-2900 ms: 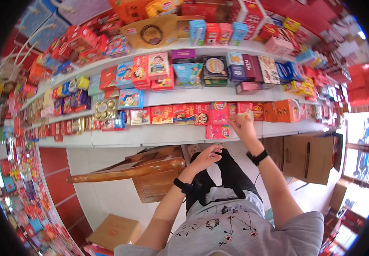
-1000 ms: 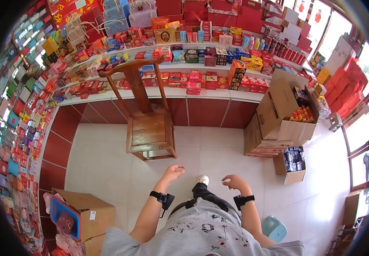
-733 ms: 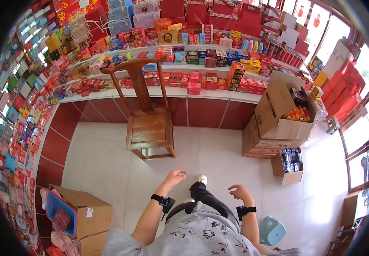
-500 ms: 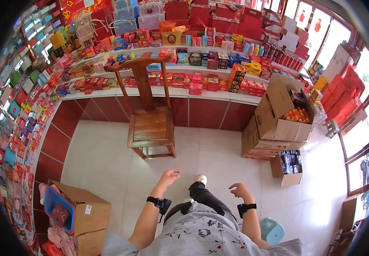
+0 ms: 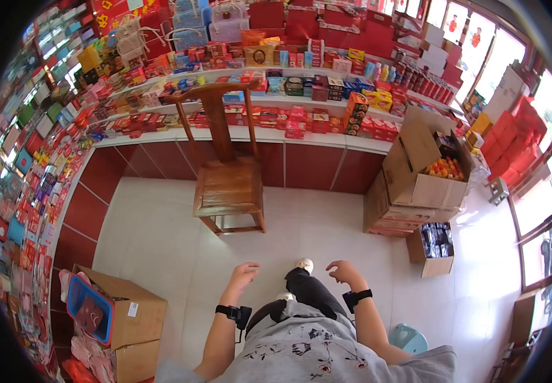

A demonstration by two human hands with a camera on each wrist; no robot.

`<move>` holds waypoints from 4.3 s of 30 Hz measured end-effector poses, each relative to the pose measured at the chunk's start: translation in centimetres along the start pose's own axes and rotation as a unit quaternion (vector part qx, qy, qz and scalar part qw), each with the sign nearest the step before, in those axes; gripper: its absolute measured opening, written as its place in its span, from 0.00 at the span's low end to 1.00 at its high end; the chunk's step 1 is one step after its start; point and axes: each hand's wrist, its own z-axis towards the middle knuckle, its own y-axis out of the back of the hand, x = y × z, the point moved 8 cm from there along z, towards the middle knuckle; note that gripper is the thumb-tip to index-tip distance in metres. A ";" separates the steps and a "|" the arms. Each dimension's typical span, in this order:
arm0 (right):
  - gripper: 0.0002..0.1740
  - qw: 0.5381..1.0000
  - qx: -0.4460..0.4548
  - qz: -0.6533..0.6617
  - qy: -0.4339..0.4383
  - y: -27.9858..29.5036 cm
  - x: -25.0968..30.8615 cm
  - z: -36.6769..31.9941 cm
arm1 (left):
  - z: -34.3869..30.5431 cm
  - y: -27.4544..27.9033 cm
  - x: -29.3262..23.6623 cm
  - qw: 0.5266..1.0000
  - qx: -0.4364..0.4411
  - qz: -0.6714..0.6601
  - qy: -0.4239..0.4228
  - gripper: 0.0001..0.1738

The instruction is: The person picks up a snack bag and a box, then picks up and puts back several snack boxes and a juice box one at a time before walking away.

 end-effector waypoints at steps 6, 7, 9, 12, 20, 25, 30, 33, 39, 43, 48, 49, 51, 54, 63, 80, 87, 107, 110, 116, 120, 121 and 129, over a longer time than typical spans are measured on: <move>0.13 0.998 -0.031 0.030 -0.040 1.3 -4.1 -1.7 | 0.6 0.1 1.1 1.000 0.003 0.025 0.019 0.11; 0.13 0.997 -0.035 0.039 -0.054 1.4 -5.2 -2.2 | 0.7 -0.2 1.0 0.999 0.007 0.027 0.020 0.11; 0.13 0.996 -0.044 0.047 -0.068 1.8 -6.9 -3.1 | 1.0 -0.6 0.5 0.999 0.010 0.037 0.015 0.11; 0.12 0.992 -0.055 0.049 -0.099 1.7 -8.8 -4.4 | 1.4 -1.6 -0.1 0.998 0.028 0.060 0.016 0.11; 0.12 0.978 -0.074 0.102 -0.169 0.7 -15.0 -9.1 | 2.7 -3.0 1.9 0.992 0.049 0.108 0.036 0.12; 0.12 0.983 -0.045 0.073 -0.161 1.7 -16.4 -7.6 | 2.6 -2.7 1.1 0.994 0.034 0.095 0.041 0.12; 0.13 0.990 -0.063 0.064 -0.106 6.7 -12.2 -3.6 | 3.8 -3.3 1.3 0.996 -0.001 0.055 0.069 0.12; 0.13 0.991 -0.078 0.082 -0.074 10.4 -9.8 -3.5 | 5.1 -5.8 -0.7 0.998 0.006 0.051 0.041 0.12; 0.15 0.990 -0.011 0.115 -0.086 17.8 -16.0 -5.4 | 8.8 -11.8 -5.0 0.998 -0.003 0.057 0.015 0.12; 0.16 0.974 0.027 0.196 -0.109 22.0 -19.6 -4.4 | 11.3 -14.9 -6.1 0.999 0.006 0.043 0.006 0.12; 0.16 0.990 -0.020 0.124 -0.065 27.0 -17.9 2.3 | 13.8 -16.4 -6.0 0.996 0.008 0.070 0.052 0.13; 0.16 0.992 -0.023 0.108 -0.056 27.5 -16.5 3.7 | 14.5 -16.5 -5.9 0.996 0.008 0.067 0.057 0.13; 0.16 0.994 -0.023 0.091 -0.049 28.4 -14.2 6.6 | 16.3 -16.6 -5.9 0.996 0.014 0.052 0.069 0.14; 0.17 0.989 0.016 0.148 0.017 29.1 -11.1 11.3 | 20.1 -16.5 -7.0 0.997 0.009 0.044 0.060 0.13; 0.19 0.992 -0.093 0.082 -0.017 40.1 -6.1 22.2 | 38.8 -18.1 -21.0 0.995 0.030 0.068 0.060 0.12; 0.41 0.855 -0.141 0.496 -0.057 60.4 -6.3 56.8 | 73.7 -37.3 -36.0 0.988 0.100 -0.052 0.106 0.35; 0.33 0.825 0.008 0.564 -0.024 60.6 -4.8 66.1 | 81.7 -42.6 -36.1 0.996 0.004 -0.079 0.036 0.43; 0.19 0.804 -0.044 0.581 -0.120 59.3 -1.7 63.6 | 85.2 -47.0 -30.7 0.964 0.073 -0.257 0.014 0.38; 0.21 0.817 -0.043 0.567 -0.097 59.4 -1.6 63.6 | 81.3 -45.7 -37.0 0.938 0.095 -0.331 0.034 0.31; 0.30 0.860 -0.019 0.506 -0.069 60.7 1.5 59.6 | 75.8 -42.4 -44.8 0.984 0.116 -0.070 -0.120 0.52; 0.37 0.917 -0.018 0.399 0.015 61.8 6.6 56.8 | 72.8 -40.2 -47.0 0.973 0.146 -0.178 -0.014 0.57; 0.37 0.931 -0.015 0.358 0.063 62.2 7.8 56.4 | 72.6 -39.4 -47.0 0.973 0.149 -0.174 -0.025 0.57; 0.27 0.933 0.033 0.357 0.024 62.8 9.0 55.6 | 68.5 -35.8 -47.3 0.906 0.324 -0.269 0.050 0.52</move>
